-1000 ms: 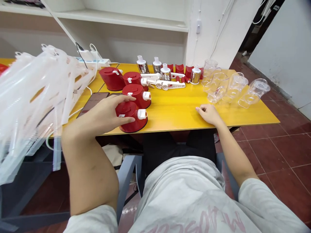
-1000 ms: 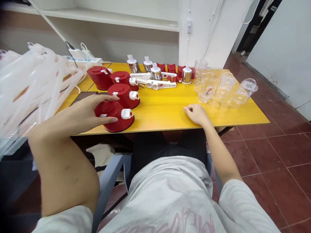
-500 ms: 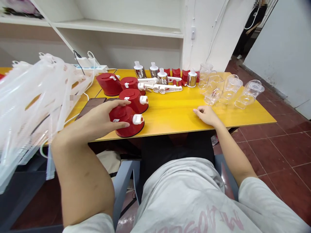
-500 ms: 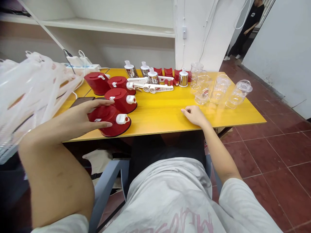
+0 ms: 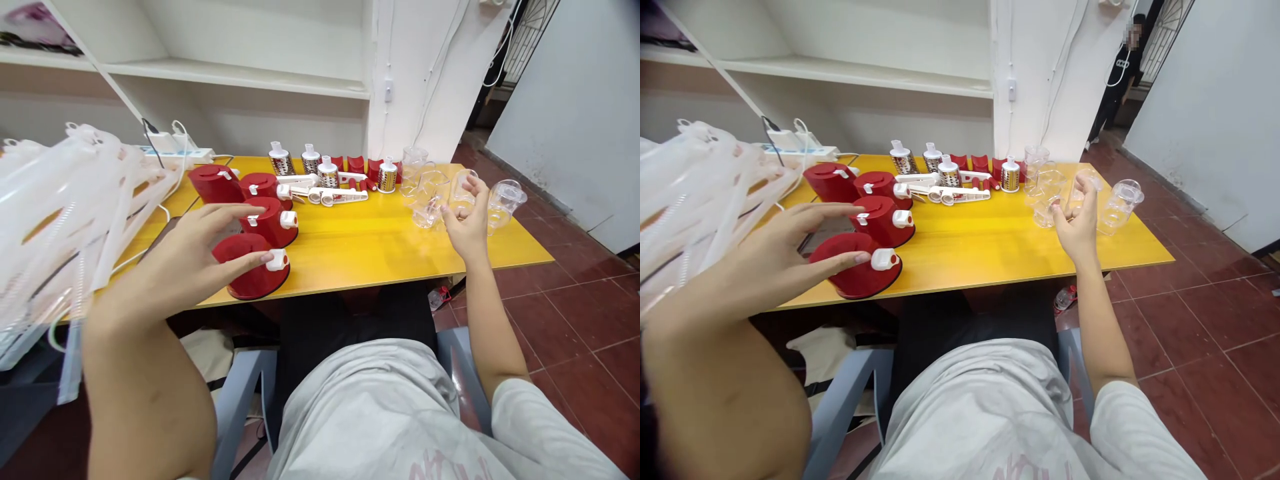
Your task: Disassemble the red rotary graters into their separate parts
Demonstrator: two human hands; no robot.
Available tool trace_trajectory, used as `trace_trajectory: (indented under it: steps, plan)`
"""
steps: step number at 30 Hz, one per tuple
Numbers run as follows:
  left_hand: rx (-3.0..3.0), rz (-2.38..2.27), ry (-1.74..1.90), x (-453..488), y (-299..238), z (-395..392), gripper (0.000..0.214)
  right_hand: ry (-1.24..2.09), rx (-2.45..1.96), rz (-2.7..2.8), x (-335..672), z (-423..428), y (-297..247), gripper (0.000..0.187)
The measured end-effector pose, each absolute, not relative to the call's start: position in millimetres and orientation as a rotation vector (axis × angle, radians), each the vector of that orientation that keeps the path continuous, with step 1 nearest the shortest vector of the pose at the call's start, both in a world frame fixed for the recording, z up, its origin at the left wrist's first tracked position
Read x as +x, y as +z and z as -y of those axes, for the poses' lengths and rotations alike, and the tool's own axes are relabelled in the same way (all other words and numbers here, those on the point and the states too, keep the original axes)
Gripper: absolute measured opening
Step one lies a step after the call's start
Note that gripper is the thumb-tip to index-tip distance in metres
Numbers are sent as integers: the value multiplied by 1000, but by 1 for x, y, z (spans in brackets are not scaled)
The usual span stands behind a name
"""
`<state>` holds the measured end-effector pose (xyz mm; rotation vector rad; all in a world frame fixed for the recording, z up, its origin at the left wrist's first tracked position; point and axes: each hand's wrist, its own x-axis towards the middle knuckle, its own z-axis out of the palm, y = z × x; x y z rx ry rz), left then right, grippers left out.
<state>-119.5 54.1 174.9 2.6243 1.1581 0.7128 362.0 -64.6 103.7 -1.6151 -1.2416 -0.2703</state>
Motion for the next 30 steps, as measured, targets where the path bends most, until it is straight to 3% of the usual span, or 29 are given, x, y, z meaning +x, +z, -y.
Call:
trace_trajectory:
  steps: [2,5,9,17,30]
  plan:
    - [2565,-998,870,-105,179,-39,59,-355,-1655,1267,366,59,97,93]
    - [2488,-808,802,-81,176,-25,50,-357,-1737,1303,370,52,87,101]
    - [2428,-687,608,-45,145,-32,49,-341,-1763,1328,375,47,78,98]
    - [2222,-594,559,19,53,-67,47,-220,-1770,1339,379,49,64,91]
    - [2250,-574,553,18,47,-69,41,-154,-1859,1468,377,39,46,91]
